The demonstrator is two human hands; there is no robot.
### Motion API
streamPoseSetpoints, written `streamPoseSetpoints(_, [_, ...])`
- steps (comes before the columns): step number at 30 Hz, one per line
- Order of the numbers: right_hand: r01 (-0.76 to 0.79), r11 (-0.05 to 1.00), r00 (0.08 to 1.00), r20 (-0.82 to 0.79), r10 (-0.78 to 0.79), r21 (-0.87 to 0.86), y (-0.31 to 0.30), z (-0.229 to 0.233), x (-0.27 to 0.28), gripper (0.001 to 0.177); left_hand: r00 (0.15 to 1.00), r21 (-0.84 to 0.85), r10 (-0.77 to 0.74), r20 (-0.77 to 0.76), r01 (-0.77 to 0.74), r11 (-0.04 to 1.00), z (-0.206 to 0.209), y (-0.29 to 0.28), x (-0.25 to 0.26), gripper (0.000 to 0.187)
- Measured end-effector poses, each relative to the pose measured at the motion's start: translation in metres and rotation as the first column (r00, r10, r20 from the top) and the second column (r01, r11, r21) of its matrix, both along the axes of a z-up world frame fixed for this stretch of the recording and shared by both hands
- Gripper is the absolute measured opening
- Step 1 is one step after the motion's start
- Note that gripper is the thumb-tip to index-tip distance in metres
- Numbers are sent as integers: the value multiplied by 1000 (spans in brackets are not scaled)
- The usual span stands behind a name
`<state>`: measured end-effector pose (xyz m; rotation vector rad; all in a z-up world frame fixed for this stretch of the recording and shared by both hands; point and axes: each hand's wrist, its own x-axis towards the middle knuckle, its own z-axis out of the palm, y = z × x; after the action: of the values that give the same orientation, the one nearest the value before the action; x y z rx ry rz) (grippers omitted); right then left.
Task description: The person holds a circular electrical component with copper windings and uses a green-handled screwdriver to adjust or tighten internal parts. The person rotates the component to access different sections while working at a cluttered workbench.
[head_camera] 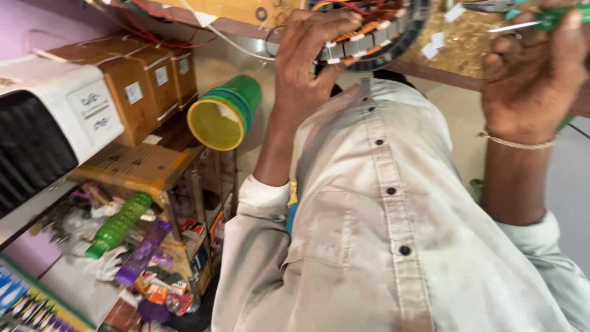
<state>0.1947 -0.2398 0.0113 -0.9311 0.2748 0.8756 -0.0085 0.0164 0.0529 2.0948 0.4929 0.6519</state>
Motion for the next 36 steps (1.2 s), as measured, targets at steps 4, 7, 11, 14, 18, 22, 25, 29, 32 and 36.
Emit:
streamPoseSetpoints(4, [-67, 998, 986, 153, 65, 3, 0, -1, -3, 28, 988, -186, -19, 155, 48, 981, -21, -4, -2, 40])
streamPoseSetpoints(7, [-101, 995, 960, 260, 104, -25, 5, 3, -5, 29, 984, -308, 20, 177, 36, 951, -43, -9, 5, 36])
streamPoseSetpoints(11, [-115, 992, 923, 365, 123, -42, 18, 8, -12, 31, 970, -360, 24, 240, 66, 930, -59, -9, 8, 37])
streamPoseSetpoints(14, [-122, 990, 900, 414, 138, -65, 22, 14, -18, 32, 988, -175, 6, 154, 21, 984, -59, -5, -4, 40])
streamPoseSetpoints(18, [-143, 984, 855, 489, 176, -104, 26, 23, -24, 34, 989, -179, -115, 89, 130, 975, -50, -5, -10, 48])
streamPoseSetpoints(22, [-149, 973, 757, 613, 226, -175, 23, 32, -32, 36, 979, 17, -198, 50, 198, 980, -47, -6, -10, 54])
streamPoseSetpoints(25, [-105, 964, 596, 761, 258, -244, 26, 40, -39, 37, 983, -41, -168, 80, 172, 984, -43, -8, -9, 45])
streamPoseSetpoints(29, [-101, 945, 339, 882, 328, -312, 37, 51, -45, 43, 982, -73, -161, 96, 168, 983, -43, -8, -5, 46])
streamPoseSetpoints(32, [-89, 902, 198, 880, 432, -423, 45, 58, -46, 44, 976, -28, -175, 128, 180, 983, -46, -6, -4, 47])
streamPoseSetpoints(36, [-169, 857, 59, 863, 502, -487, 46, 67, -40, 37, 976, -83, -183, 121, 193, 978, -47, -8, -5, 52])
